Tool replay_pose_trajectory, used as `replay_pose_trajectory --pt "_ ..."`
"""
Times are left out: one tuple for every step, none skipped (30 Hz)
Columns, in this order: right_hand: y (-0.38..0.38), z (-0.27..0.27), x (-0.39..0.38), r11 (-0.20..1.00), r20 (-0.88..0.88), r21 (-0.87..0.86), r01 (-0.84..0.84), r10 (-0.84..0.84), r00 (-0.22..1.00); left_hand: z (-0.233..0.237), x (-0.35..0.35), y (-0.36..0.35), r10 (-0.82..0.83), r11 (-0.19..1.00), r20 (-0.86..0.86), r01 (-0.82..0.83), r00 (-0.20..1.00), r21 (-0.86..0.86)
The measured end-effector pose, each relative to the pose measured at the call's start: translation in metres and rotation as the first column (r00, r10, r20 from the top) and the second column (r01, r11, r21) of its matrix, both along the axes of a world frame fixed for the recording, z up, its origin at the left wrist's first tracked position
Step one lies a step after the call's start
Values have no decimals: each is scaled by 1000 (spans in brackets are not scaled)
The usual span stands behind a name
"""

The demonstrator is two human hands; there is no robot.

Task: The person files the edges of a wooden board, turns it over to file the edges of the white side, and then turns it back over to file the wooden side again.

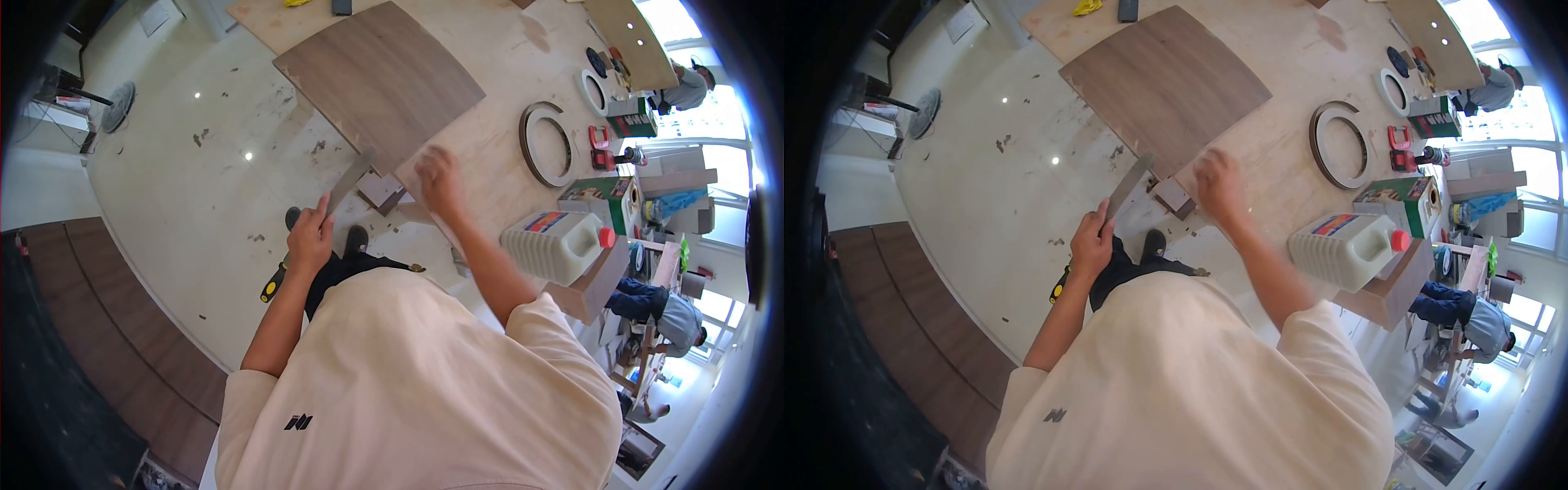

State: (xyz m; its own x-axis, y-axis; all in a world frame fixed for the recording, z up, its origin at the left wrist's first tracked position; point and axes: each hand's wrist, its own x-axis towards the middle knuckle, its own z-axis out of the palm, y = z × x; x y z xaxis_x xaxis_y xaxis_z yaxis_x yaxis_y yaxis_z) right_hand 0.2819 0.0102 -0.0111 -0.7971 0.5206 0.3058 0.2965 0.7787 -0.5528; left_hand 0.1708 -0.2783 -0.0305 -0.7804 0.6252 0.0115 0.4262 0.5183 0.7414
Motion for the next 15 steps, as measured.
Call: replay_pose_trajectory --pt "20 2 -12 999 48 12 41 -42 998 -1 1 0 -21 1000 -33 20 999 -22" --pt "40 6 -26 996 95 28 84 -86 992 -4 1 2 -44 998 -67 41 997 -42" --pt "57 11 -36 994 197 90 60 -77 977 -6 2 5 -70 996 -99 64 993 -61" --pt "72 15 -45 988 298 150 32 -76 951 -6 3 8 -82 994 -120 74 989 -75" --pt "82 17 -50 979 397 204 -4 -79 914 -6 4 13 -94 993 -141 82 986 -88" --pt "86 18 -55 981 481 190 -30 -67 874 -6 6 18 -103 991 -161 87 982 -103" --pt "85 17 -60 984 562 170 -54 -51 826 -3 8 28 -116 990 -170 100 979 -99" --pt "82 16 -61 987 638 144 -77 -33 769 1 12 41 -130 989 -177 114 976 -99" --pt "81 17 -61 988 652 133 -77 -28 758 2 12 48 -140 988 -184 124 973 -95" --pt "81 20 -61 989 664 125 -79 -24 747 1 10 50 -139 988 -193 123 971 -94" --pt "81 23 -60 990 677 117 -80 -21 735 1 8 51 -138 988 -201 121 970 -93" --pt "82 23 -59 990 684 113 -81 -19 729 -1 7 51 -135 989 -210 118 968 -91" --pt "83 23 -60 990 688 110 -83 -16 725 -3 4 46 -110 990 -191 91 975 -105" --pt "84 22 -60 991 692 105 -81 -14 722 -6 -1 39 -87 990 -175 66 981 -121" --pt "82 22 -60 992 695 97 -78 -12 719 -7 -3 34 -66 989 -155 44 986 -141"
